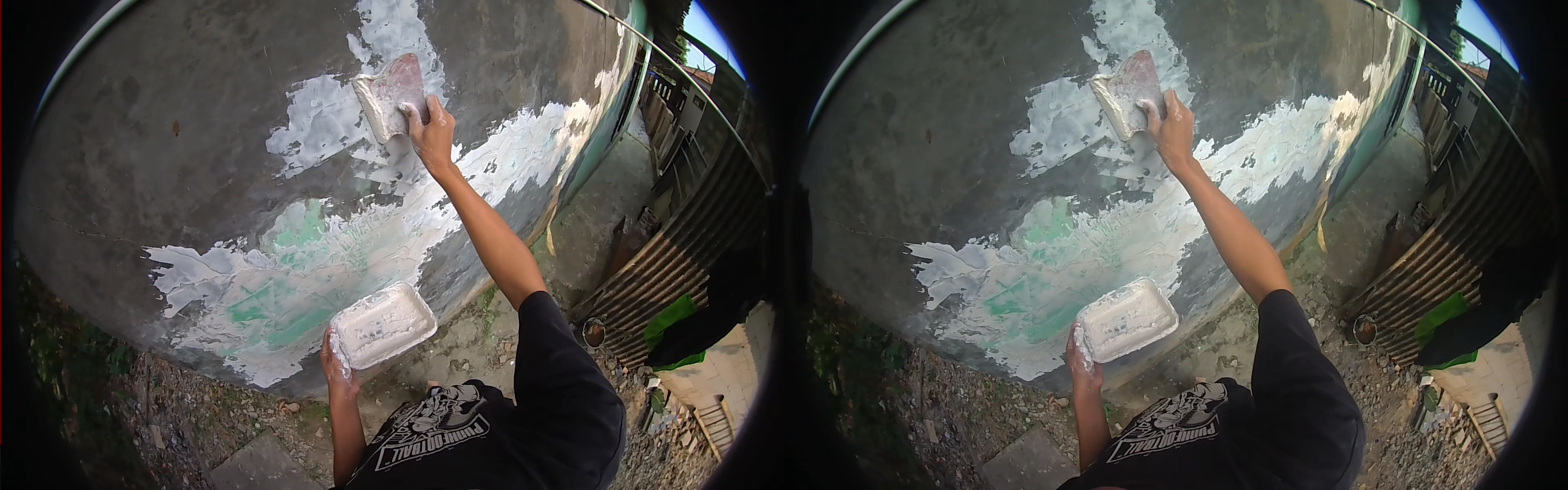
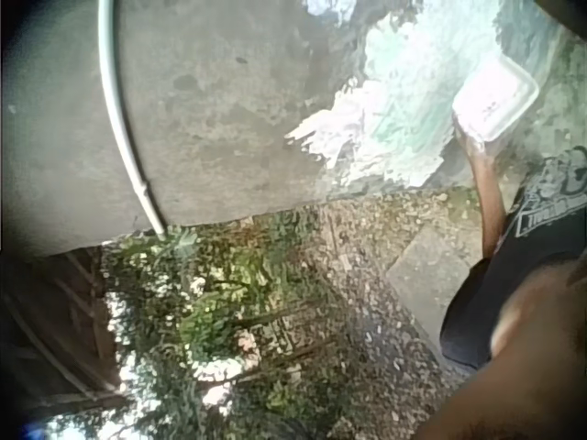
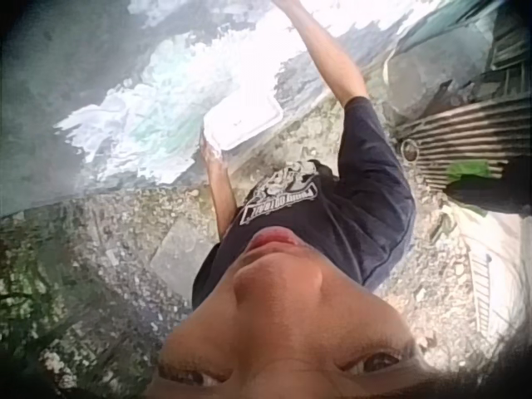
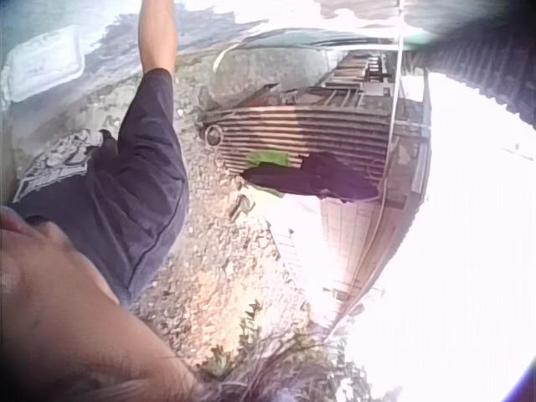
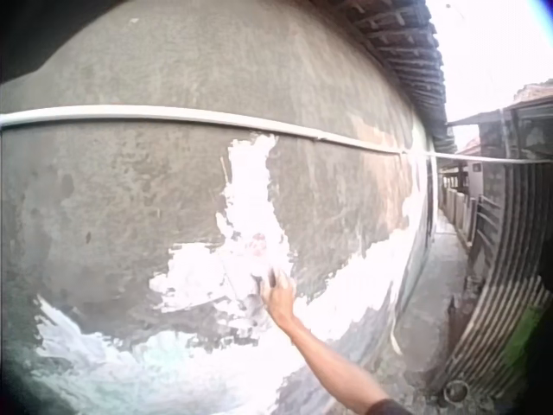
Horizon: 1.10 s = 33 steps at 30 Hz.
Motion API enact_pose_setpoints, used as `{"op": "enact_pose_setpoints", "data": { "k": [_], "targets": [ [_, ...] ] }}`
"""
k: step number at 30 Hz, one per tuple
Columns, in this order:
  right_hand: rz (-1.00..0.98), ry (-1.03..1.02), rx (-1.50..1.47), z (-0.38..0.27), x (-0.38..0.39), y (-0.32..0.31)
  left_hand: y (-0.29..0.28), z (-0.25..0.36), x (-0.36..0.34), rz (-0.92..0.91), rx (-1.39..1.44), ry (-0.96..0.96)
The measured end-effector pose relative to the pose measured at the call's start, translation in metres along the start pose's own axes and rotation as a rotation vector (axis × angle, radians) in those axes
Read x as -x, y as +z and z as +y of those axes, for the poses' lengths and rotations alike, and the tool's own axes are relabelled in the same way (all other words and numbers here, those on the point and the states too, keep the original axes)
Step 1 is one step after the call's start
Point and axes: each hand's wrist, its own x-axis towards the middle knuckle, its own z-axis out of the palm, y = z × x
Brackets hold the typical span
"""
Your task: Apply wall putty to a concrete wall using a scraper.
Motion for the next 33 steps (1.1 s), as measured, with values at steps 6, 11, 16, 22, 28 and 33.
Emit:
{"op": "enact_pose_setpoints", "data": {
  "k": [6, 11, 16, 22, 28, 33],
  "targets": [
    [0.168, 0.102, 0.281, 0.060, -0.026, -0.040, -0.023, 0.004, 0.004, 0.097, -0.027, 0.037],
    [0.251, 0.134, 0.407, 0.089, -0.043, -0.074, -0.025, 0.008, 0.002, 0.091, -0.024, 0.019],
    [0.060, 0.052, 0.187, 0.041, -0.028, -0.067, -0.005, 0.005, 0.000, 0.051, -0.053, -0.018],
    [-0.263, -0.207, -0.069, -0.013, 0.001, -0.018, -0.005, -0.006, -0.001, -0.013, -0.072, -0.024],
    [-0.033, -0.049, 0.014, 0.034, -0.003, -0.019, -0.015, -0.004, 0.007, 0.070, -0.033, 0.005],
    [0.158, 0.145, 0.200, 0.094, -0.018, -0.059, -0.027, -0.001, 0.007, 0.132, 0.005, -0.044]
  ]
}}
